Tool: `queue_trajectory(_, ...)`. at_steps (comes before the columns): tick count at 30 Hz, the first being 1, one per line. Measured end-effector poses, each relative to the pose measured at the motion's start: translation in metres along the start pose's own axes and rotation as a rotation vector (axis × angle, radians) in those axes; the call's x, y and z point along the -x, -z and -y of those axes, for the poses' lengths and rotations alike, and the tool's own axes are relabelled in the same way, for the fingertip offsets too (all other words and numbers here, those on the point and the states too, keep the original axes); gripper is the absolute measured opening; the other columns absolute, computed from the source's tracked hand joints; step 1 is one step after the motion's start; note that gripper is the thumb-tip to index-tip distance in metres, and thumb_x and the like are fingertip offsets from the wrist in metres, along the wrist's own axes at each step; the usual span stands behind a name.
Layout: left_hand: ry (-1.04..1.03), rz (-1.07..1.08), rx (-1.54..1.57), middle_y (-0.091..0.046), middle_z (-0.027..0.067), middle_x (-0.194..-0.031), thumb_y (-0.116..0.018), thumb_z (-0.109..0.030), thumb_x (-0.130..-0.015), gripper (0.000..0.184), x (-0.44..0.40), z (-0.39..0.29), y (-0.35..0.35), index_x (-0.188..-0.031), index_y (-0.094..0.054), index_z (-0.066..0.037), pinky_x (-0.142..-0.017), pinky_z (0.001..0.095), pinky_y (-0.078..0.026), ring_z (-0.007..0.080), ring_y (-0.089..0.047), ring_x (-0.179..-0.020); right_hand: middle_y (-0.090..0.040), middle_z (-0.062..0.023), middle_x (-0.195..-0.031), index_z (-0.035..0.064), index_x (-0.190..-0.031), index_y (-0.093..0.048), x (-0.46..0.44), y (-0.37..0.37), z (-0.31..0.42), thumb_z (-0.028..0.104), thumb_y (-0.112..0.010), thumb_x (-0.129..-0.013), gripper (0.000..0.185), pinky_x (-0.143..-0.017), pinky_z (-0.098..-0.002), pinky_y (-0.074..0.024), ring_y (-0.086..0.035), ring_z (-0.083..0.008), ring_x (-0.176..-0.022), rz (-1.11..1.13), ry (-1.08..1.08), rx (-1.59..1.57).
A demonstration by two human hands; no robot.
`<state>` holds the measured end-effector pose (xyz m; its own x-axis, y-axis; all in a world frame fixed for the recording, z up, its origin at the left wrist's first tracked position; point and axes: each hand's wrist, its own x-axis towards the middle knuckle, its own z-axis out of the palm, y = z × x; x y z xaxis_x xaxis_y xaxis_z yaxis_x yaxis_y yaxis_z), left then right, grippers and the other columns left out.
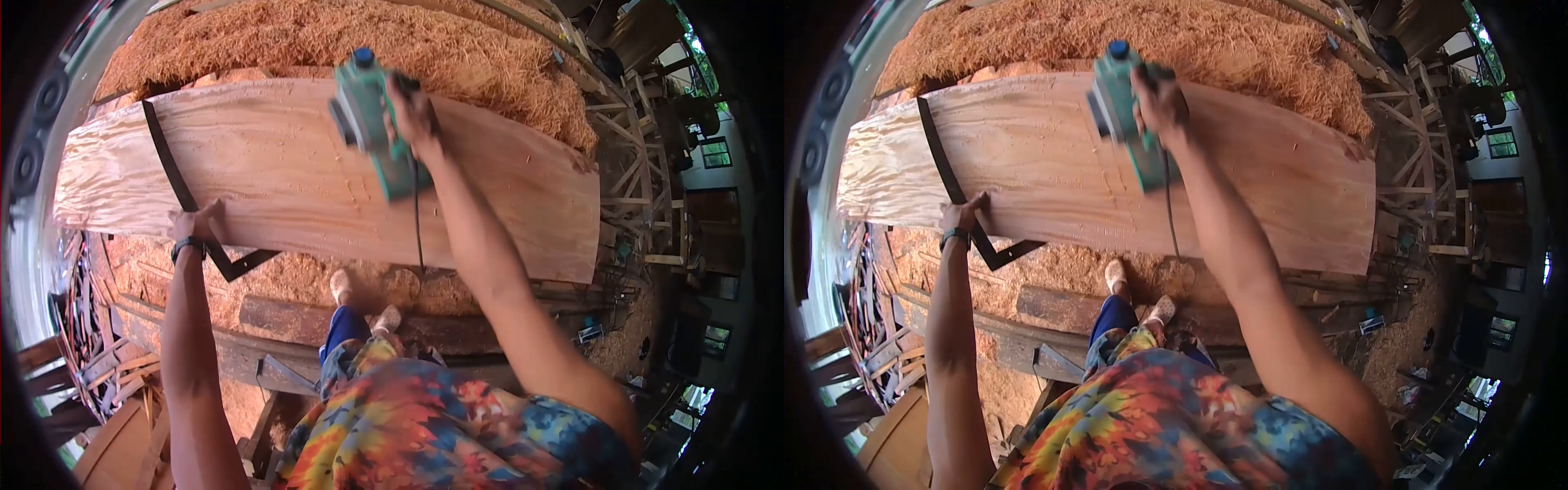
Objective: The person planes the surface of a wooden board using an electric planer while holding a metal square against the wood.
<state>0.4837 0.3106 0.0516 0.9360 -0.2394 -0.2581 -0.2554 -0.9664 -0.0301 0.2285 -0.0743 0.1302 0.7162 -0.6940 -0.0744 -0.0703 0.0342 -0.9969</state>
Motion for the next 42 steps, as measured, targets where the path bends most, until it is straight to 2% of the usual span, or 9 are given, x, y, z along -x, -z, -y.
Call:
queue_trajectory(7,0.006,0.059,0.012,-0.050,0.0290,-0.141,-0.050,-0.089,-0.072,0.101,-0.018,0.008,-0.013,-0.125,-0.067,-0.004,-0.114,0.0516,-0.029,0.0411,-0.034,-0.142,-0.055,-0.0075,-0.058,0.0007,-0.083,-0.058,-0.043,-0.003,0.001,0.062,-0.058,-0.092,0.062,-0.041,-0.0335,-0.0452,-0.053,-0.0166,-0.043,-0.034,-0.053,-0.035)
queue_trajectory(9,0.018,0.103,0.033,-0.055,0.0237,-0.139,-0.050,-0.087,-0.075,0.095,-0.007,0.001,0.002,-0.124,-0.069,-0.007,-0.112,0.0554,-0.029,0.0391,-0.035,-0.141,-0.055,-0.0075,-0.057,0.0011,-0.083,-0.058,-0.008,0.003,-0.004,0.060,-0.059,-0.093,0.060,-0.040,-0.0332,-0.0443,-0.052,-0.0162,-0.042,-0.024,-0.062,-0.024)
queue_trajectory(11,-0.020,0.076,0.061,-0.053,0.0313,-0.137,-0.054,-0.088,-0.071,0.103,-0.009,0.003,-0.003,-0.124,-0.066,0.000,-0.111,0.0477,-0.034,0.0421,-0.043,-0.135,-0.050,-0.0033,-0.064,0.0084,-0.093,-0.054,0.047,0.010,-0.004,0.057,-0.056,-0.096,0.049,-0.040,-0.0294,-0.0411,-0.047,-0.0123,-0.042,-0.006,-0.081,-0.023)
queue_trajectory(16,-0.020,0.039,0.077,-0.056,0.0326,-0.132,-0.059,-0.086,-0.070,0.105,-0.011,0.005,-0.001,-0.121,-0.067,0.005,-0.108,0.0440,-0.039,0.0423,-0.049,-0.130,-0.048,-0.0018,-0.053,0.0056,-0.090,-0.054,0.208,0.033,-0.006,0.047,-0.053,-0.101,0.043,-0.038,-0.0287,-0.0379,-0.045,-0.0117,-0.038,-0.047,-0.168,-0.039)
queue_trajectory(23,0.029,0.023,-0.007,-0.053,0.0323,-0.135,-0.053,-0.088,-0.072,0.103,-0.014,0.006,-0.006,-0.124,-0.066,0.000,-0.109,0.0445,-0.038,0.0432,-0.046,-0.133,-0.049,0.0004,-0.066,0.0017,-0.103,-0.056,0.332,0.058,-0.017,0.037,-0.052,-0.104,0.036,-0.043,-0.0240,-0.0382,-0.046,-0.0067,-0.047,-0.013,-0.236,-0.076)
queue_trajectory(27,-0.022,0.000,-0.062,-0.051,0.0307,-0.139,-0.049,-0.089,-0.074,0.094,-0.015,0.010,-0.014,-0.126,-0.068,-0.014,-0.111,0.0481,-0.035,0.0444,-0.040,-0.137,-0.048,0.0014,-0.063,0.0016,-0.104,-0.057,0.311,0.056,-0.015,0.039,-0.053,-0.103,0.037,-0.043,-0.0233,-0.0381,-0.047,-0.0063,-0.049,-0.003,-0.221,-0.093)
queue_trajectory(30,-0.021,0.083,0.013,-0.057,0.0194,-0.138,-0.050,-0.082,-0.079,0.086,-0.023,0.015,-0.020,-0.120,-0.072,-0.010,-0.114,0.0668,-0.017,0.0404,-0.026,-0.146,-0.048,0.0012,-0.059,0.0018,-0.100,-0.057,0.274,0.050,-0.010,0.041,-0.053,-0.103,0.039,-0.042,-0.0237,-0.0373,-0.046,-0.0062,-0.046,-0.006,-0.202,-0.059)
queue_trajectory(39,-0.005,0.038,0.075,-0.049,0.0305,-0.141,-0.054,-0.083,-0.076,0.094,-0.020,0.015,-0.020,-0.123,-0.068,-0.003,-0.117,0.0600,-0.016,0.0427,-0.024,-0.146,-0.051,-0.0014,-0.057,0.0050,-0.089,-0.057,0.075,0.021,0.004,0.054,-0.053,-0.099,0.050,-0.039,-0.0264,-0.0388,-0.046,-0.0106,-0.041,-0.020,-0.069,0.013)
queue_trajectory(42,-0.042,-0.073,-0.001,-0.048,0.0390,-0.136,-0.057,-0.084,-0.073,0.094,-0.037,0.027,-0.040,-0.121,-0.069,-0.004,-0.115,0.0451,-0.031,0.0480,-0.038,-0.137,-0.052,-0.0036,-0.057,0.0048,-0.080,-0.056,0.004,0.016,0.005,0.054,-0.058,-0.096,0.051,-0.038,-0.0297,-0.0406,-0.049,-0.0122,-0.041,-0.006,0.000,-0.043)
